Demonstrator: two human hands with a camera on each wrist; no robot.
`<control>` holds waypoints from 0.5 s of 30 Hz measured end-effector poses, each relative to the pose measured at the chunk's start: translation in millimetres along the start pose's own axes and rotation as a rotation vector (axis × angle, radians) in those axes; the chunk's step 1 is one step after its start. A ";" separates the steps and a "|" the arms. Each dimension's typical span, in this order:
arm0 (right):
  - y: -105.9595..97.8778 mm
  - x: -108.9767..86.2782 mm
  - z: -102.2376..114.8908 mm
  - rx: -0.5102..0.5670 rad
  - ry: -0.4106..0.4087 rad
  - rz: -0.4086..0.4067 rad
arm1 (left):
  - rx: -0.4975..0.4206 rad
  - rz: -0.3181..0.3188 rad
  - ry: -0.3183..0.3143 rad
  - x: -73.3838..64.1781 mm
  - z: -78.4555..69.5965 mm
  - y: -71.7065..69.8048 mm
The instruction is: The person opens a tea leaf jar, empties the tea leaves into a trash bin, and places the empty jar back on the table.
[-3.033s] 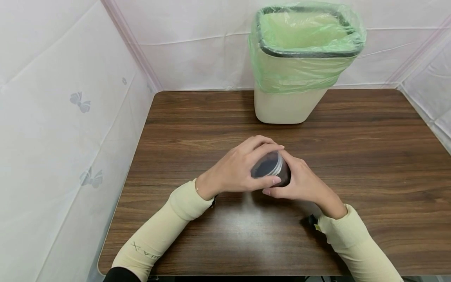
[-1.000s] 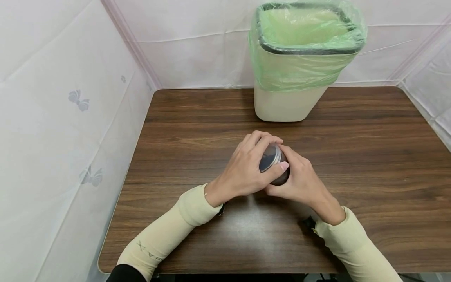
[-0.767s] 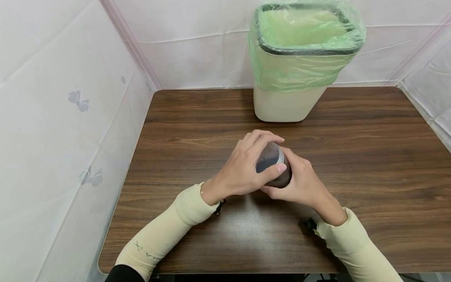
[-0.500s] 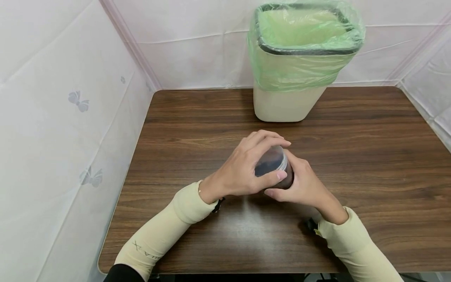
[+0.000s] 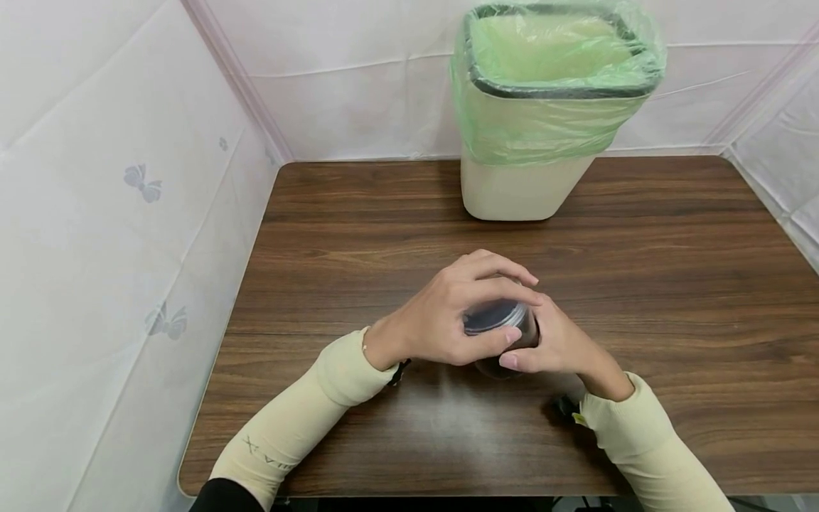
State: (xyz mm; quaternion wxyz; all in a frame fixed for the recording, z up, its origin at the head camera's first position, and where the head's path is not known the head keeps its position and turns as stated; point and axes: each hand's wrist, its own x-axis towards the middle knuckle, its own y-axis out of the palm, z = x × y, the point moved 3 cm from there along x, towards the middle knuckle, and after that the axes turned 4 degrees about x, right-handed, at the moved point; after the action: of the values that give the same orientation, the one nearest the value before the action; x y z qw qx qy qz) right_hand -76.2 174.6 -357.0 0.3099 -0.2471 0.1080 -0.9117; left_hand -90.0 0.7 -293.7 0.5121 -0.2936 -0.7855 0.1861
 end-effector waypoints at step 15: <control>5.0 2.1 7.6 -0.345 0.172 -0.208 | 0.167 -0.081 -0.205 -7.6 8.0 6.3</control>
State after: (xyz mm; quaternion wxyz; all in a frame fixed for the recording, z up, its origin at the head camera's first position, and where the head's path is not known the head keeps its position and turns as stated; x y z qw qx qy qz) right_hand -71.2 169.0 -351.4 0.1571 -0.2278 0.2626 -0.9244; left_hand -93.3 0.6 -306.0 0.4588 -0.1974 -0.8267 0.2589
